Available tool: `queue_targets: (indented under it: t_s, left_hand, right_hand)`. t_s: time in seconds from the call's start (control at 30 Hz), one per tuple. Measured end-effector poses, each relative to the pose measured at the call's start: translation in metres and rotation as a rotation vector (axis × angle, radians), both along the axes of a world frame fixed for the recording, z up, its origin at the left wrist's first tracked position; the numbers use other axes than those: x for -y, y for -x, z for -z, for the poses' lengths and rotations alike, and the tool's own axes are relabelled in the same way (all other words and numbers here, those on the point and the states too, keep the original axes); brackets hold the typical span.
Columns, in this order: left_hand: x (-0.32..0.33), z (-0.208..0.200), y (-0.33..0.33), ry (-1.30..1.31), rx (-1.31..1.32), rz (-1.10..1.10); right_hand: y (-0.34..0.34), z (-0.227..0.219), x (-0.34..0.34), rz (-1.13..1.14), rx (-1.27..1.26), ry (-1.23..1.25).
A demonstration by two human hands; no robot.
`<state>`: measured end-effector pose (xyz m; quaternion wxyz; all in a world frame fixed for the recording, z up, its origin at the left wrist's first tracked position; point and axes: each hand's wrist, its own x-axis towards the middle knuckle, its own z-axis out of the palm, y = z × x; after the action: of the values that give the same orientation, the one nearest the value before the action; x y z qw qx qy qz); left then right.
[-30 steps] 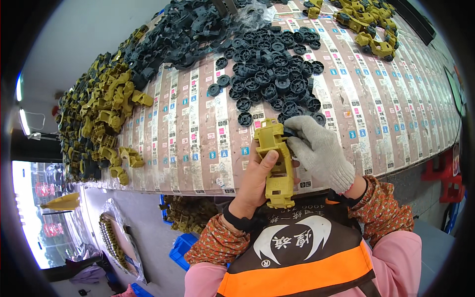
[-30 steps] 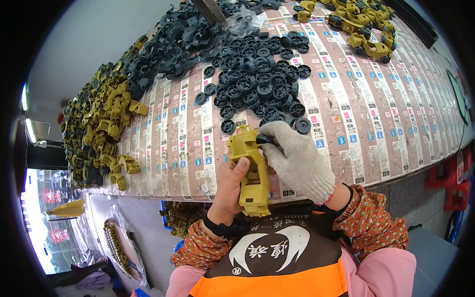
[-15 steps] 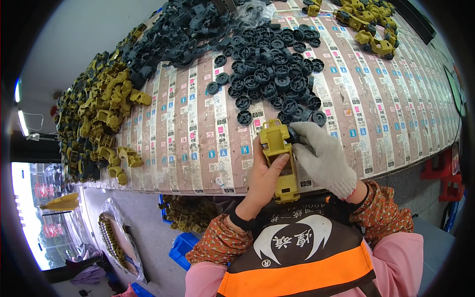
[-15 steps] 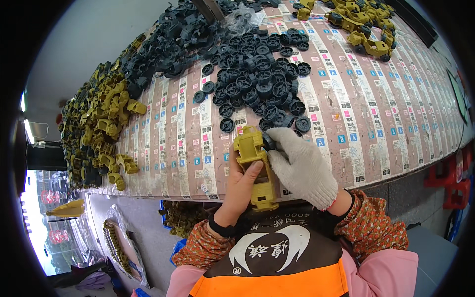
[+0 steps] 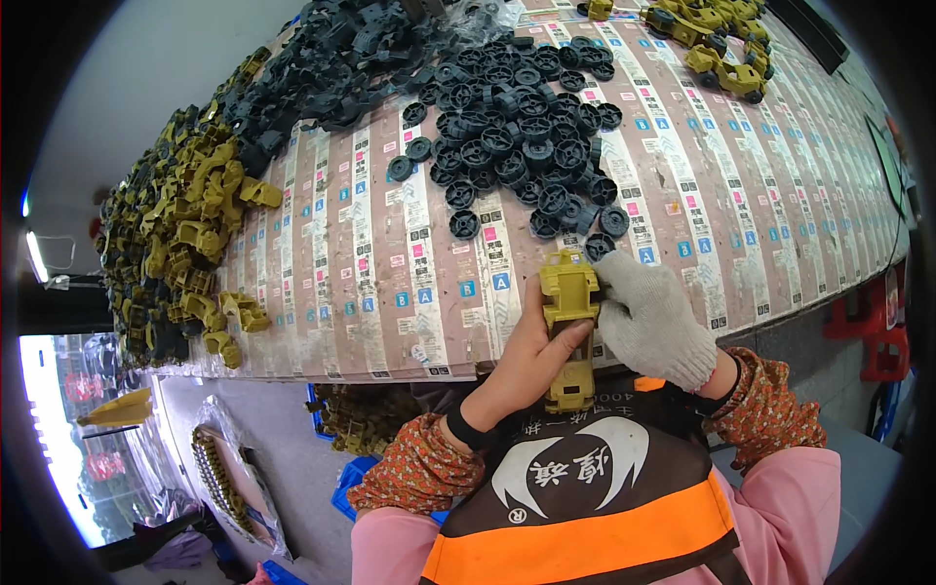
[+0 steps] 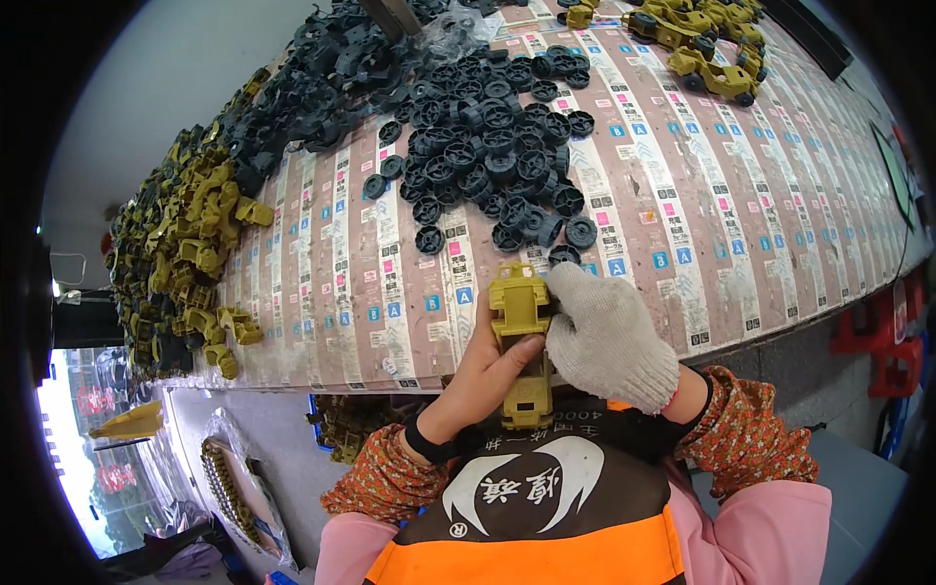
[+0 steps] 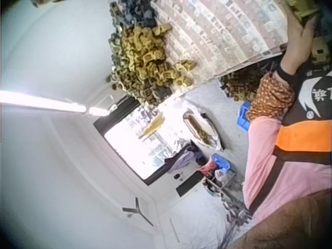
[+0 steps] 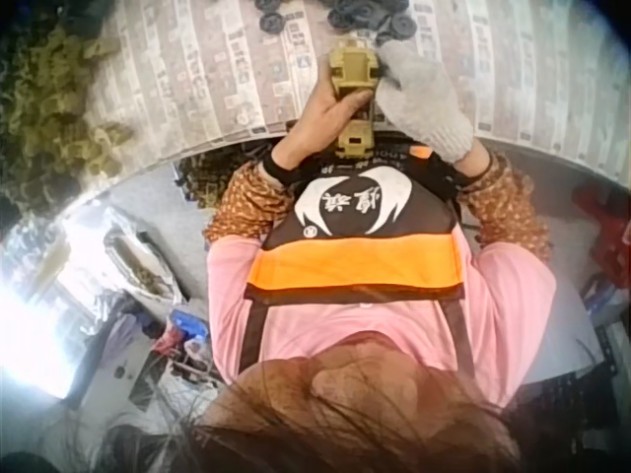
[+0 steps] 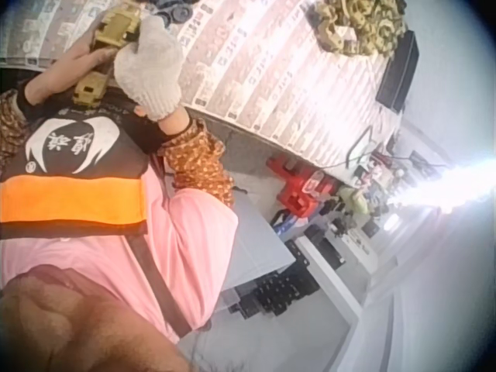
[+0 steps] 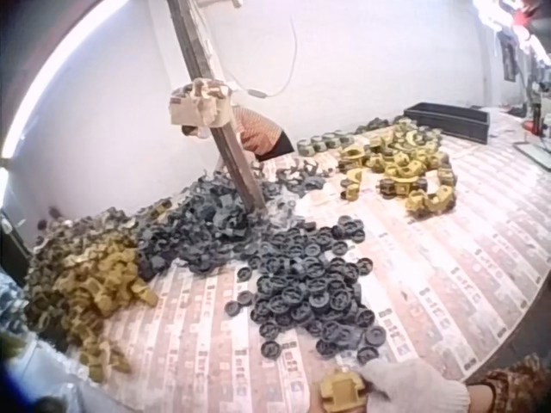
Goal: The person repeatedly picks up yellow plastic housings and black circular inserts from a table, presses the inserts into the housings, and places the assembled units back on the table. The process is continuous and repetitive, with the person handling each unit individually.
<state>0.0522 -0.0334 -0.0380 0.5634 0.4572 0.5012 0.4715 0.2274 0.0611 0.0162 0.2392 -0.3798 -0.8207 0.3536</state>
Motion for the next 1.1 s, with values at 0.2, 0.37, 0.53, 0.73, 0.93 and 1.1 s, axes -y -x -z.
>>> queue_targets:
  t_s: [0.2,0.37,0.53,0.73,0.93,1.1]
  left_hand:
    - [0.006,-0.004,-0.002,-0.004,-0.098,0.027]
    - [0.002,-0.013,0.000,0.154,0.107,-0.065]
    - [-0.002,-0.012,0.021,0.203,0.409,-0.302]
    - [-0.001,-0.013,0.028,0.228,0.582,-0.355]
    - [-0.007,-0.020,0.022,0.135,0.645,-0.487]
    - [-0.011,-0.023,0.014,0.047,0.593,-0.546]
  right_hand:
    - [-0.003,-0.006,0.001,0.000,0.042,0.117]
    - [-0.014,-0.016,-0.036,-0.024,0.070,0.080]
    - [-0.015,-0.009,-0.073,-0.073,0.323,-0.298]
    - [-0.012,0.004,-0.076,-0.096,0.460,-0.314]
    - [-0.013,-0.017,-0.032,-0.136,0.034,0.197]
    - [-0.003,-0.021,0.008,-0.185,-0.210,0.731]
